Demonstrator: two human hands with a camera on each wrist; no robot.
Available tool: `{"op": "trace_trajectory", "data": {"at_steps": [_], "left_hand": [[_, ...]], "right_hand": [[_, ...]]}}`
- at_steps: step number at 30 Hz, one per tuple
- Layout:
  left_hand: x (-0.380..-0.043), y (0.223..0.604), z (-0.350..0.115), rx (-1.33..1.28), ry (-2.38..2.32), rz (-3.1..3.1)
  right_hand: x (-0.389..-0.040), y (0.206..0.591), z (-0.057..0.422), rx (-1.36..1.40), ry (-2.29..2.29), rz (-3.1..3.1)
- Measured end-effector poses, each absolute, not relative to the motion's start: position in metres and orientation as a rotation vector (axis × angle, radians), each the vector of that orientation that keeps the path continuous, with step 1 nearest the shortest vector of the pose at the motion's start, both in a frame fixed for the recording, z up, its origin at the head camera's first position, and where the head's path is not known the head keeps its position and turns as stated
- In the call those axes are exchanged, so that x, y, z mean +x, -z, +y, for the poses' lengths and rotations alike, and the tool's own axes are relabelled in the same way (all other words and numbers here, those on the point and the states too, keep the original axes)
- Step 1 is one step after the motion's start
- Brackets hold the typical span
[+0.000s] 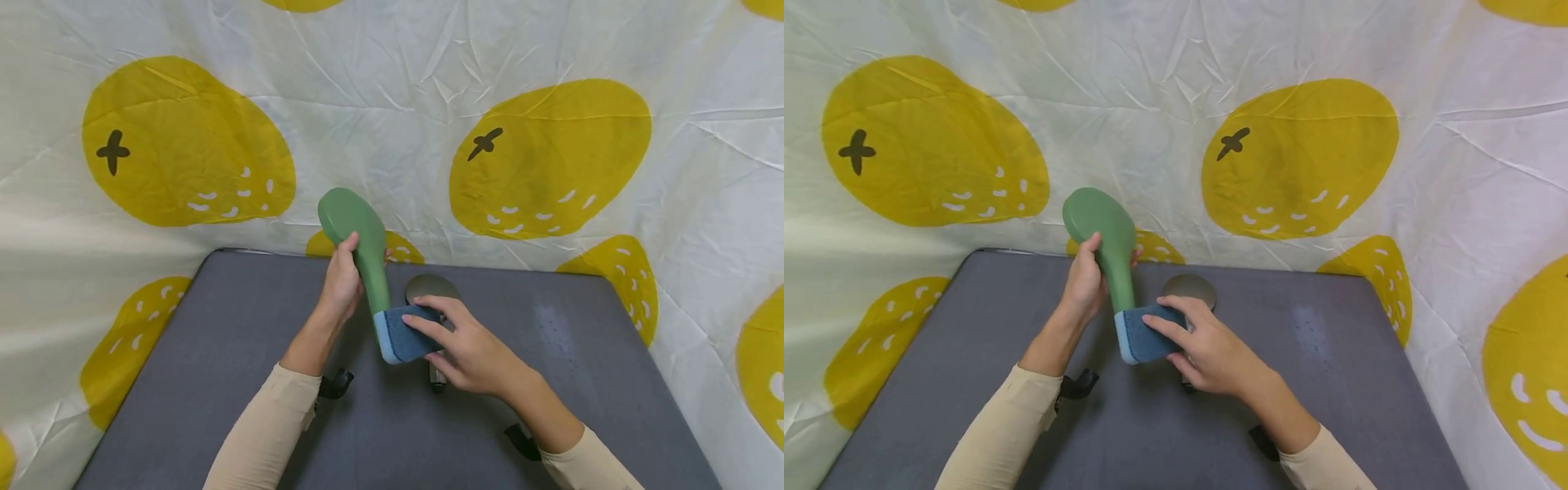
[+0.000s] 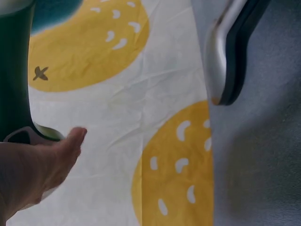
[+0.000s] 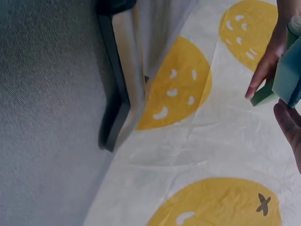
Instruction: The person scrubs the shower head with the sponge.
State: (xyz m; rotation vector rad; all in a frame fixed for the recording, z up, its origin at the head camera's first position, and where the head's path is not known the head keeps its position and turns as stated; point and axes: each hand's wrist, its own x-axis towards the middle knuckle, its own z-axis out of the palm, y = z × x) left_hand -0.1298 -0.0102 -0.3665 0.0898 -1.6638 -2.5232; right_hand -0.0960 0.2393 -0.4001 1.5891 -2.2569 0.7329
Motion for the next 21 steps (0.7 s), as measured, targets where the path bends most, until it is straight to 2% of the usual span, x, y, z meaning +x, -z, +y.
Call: {"op": "trace_trajectory", "data": {"at_steps": [6, 13, 21], "left_hand": [[-0.129, 0.368, -0.01, 0.137, 2.382, -1.763], [-0.126, 0.368, -0.011, 0.002, 2.517, -1.651], [-0.12, 0.368, -0.008, 0.021, 2.545, -1.709]], "right_hand": [[-0.096, 0.396, 0.245, 1.572, -0.701, -2.275], [-0.1, 0.39, 0.24, 1.565, -0.592, -2.251], [-0.117, 0.375, 0.228, 1.413, -0.416, -2.27]]}}
